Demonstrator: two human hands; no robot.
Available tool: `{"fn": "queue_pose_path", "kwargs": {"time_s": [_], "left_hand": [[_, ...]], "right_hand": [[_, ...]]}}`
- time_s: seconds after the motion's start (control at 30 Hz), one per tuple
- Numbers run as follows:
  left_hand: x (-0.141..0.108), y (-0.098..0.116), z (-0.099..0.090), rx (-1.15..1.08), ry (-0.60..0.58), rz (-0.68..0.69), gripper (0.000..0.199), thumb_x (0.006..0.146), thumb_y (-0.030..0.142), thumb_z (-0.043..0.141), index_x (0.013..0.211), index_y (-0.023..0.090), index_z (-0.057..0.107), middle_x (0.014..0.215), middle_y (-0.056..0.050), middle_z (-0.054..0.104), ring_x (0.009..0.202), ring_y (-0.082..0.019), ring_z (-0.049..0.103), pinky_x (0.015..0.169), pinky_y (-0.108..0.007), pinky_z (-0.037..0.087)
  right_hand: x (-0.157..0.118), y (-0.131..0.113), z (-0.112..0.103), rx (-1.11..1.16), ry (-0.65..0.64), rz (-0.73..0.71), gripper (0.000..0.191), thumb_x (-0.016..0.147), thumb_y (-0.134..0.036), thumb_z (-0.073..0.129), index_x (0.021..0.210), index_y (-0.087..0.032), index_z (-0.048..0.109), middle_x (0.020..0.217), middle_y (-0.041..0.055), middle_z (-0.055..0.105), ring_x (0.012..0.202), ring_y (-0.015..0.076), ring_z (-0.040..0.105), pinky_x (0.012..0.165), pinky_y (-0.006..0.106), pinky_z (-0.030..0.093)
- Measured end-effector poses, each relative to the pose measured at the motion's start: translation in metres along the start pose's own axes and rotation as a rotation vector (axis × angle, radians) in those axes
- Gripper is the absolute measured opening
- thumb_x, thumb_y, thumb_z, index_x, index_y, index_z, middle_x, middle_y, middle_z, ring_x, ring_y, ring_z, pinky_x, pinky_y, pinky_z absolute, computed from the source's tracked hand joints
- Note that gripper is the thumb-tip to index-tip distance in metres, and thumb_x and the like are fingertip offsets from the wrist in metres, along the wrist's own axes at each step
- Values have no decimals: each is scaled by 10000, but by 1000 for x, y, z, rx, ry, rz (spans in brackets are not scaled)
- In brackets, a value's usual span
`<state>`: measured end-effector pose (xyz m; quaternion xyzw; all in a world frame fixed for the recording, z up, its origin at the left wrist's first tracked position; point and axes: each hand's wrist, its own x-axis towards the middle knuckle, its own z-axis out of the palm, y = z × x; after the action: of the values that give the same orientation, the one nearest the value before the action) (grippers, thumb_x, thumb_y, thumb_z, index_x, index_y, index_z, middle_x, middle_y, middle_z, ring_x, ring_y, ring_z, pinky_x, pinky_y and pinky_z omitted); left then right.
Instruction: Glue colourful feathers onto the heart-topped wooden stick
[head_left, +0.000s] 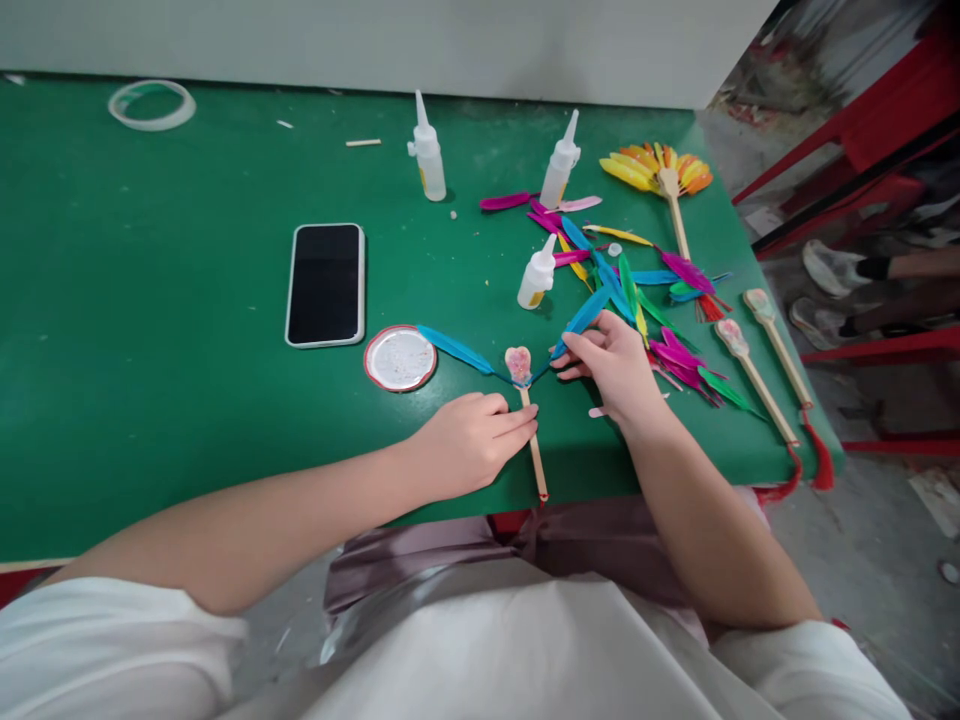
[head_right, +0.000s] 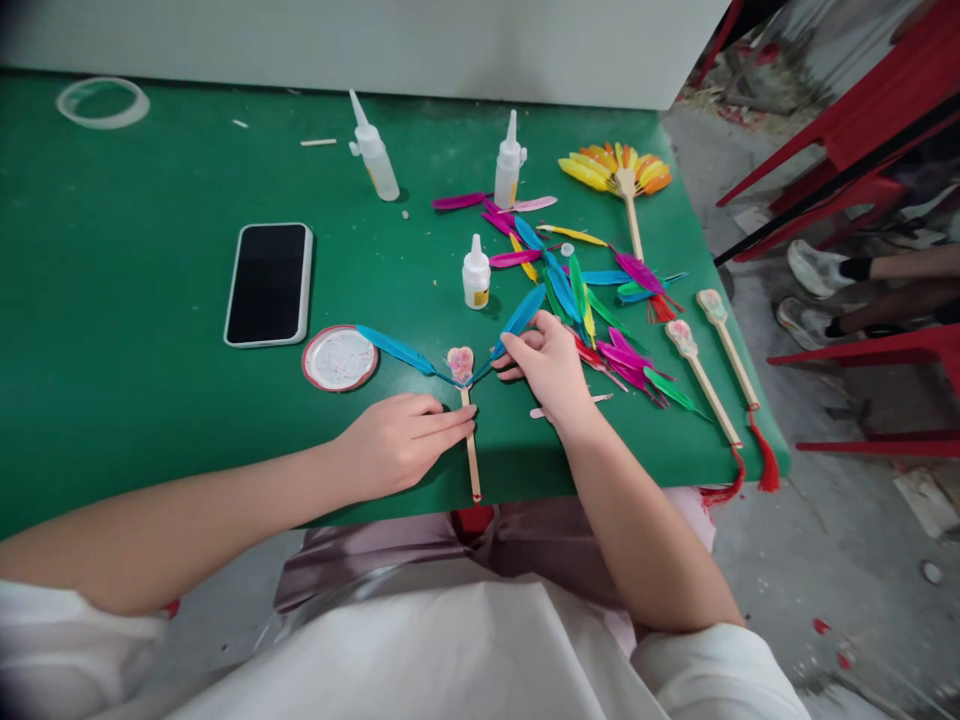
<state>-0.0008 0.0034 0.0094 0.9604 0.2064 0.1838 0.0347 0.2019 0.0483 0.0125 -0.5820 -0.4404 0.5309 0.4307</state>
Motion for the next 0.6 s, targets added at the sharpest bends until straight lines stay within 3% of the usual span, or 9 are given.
{"fn": "queue_pose_path", "kwargs": {"time_s": [0.43, 0.6], "left_hand": [[0, 0, 0, -30, -5, -2, 302, 840, 93, 415, 1054, 91, 627, 1116, -103, 639, 748, -159, 558, 605, -291, 483], [0, -1, 1, -45, -7, -3, 306, 836, 84, 410, 1058, 80, 620, 1115, -121, 635, 734, -153, 568, 612, -292, 481]], "right_hand": [[1, -2, -1, 43, 25, 32, 241, 692, -325, 655, 798, -197, 481, 589, -48, 607, 543, 99, 622, 490, 188, 538], [1, -4, -5, 82, 43, 40, 260, 682, -332, 664, 797, -204, 470, 606, -55, 598, 540, 98, 613, 427, 172, 507]]}}
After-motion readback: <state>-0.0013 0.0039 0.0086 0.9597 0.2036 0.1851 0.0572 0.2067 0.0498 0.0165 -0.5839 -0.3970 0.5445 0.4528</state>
